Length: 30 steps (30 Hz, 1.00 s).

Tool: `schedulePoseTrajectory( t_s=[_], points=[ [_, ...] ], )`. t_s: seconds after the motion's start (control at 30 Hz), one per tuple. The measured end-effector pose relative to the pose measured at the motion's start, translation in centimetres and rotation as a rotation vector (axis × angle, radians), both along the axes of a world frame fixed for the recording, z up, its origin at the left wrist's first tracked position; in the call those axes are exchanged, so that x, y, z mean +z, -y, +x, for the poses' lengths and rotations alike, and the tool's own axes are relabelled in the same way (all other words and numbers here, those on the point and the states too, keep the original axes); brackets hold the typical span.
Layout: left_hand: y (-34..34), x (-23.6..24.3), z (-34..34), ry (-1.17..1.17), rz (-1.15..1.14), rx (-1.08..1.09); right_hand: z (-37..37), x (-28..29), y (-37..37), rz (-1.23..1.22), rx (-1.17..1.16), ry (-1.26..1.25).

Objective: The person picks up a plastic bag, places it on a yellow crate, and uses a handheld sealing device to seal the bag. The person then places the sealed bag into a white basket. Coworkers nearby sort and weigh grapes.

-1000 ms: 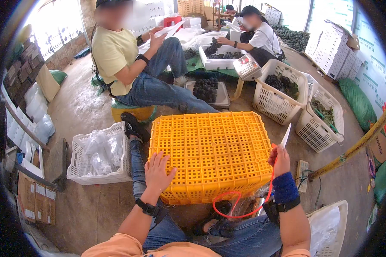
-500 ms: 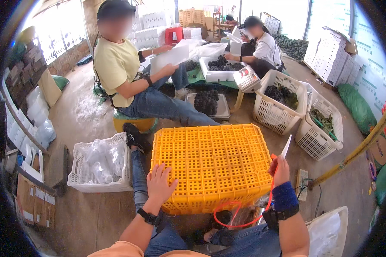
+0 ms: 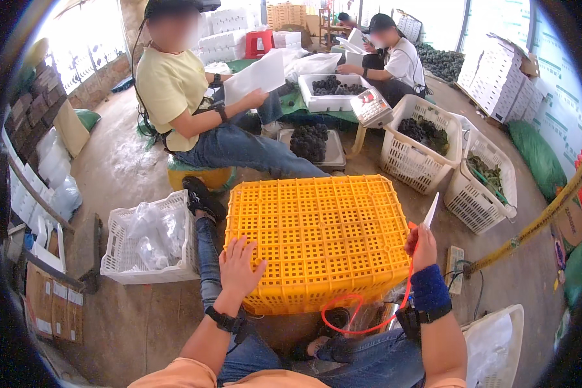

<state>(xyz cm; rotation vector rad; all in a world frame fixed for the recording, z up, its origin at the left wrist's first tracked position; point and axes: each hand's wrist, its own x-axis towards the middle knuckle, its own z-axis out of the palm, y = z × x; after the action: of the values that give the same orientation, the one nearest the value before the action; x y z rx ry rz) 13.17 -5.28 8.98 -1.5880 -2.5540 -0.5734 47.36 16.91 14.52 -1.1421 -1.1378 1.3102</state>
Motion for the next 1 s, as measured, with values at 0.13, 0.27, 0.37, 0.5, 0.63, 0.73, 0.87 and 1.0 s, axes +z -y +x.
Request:
schedulePoseTrajectory(
  t_s=[0.13,0.27,0.37,0.5,0.63,0.73,0.87,1.0],
  points=[
    [0.0,0.1,0.07,0.008,0.002,0.002,0.09,0.05,0.05,0.005,0.006,-0.001],
    [0.05,0.21,0.07,0.009,0.008,-0.002,0.09,0.12,0.09,0.01,-0.002,0.028],
    [0.08,0.17,0.05,0.01,0.005,-0.002,0.08,0.08,0.11,0.011,-0.004,0.031],
    [0.09,0.22,0.09,0.016,0.004,0.0,0.05,0.12,0.15,0.029,0.0,0.031],
    [-0.04,0.11,0.12,0.012,0.014,-0.004,0.02,0.37,0.28,0.038,0.007,0.017],
    [0.08,0.38,0.21,0.0,0.003,-0.002,0.14,0.46,0.46,0.043,0.008,0.015],
    [0.08,0.21,0.11,-0.001,0.001,0.0,0.03,0.69,0.4,0.052,0.017,0.05],
    [-0.11,0.45,0.19,0.005,-0.013,0.0,0.25,0.39,0.2,0.038,0.029,0.075]
  ],
)
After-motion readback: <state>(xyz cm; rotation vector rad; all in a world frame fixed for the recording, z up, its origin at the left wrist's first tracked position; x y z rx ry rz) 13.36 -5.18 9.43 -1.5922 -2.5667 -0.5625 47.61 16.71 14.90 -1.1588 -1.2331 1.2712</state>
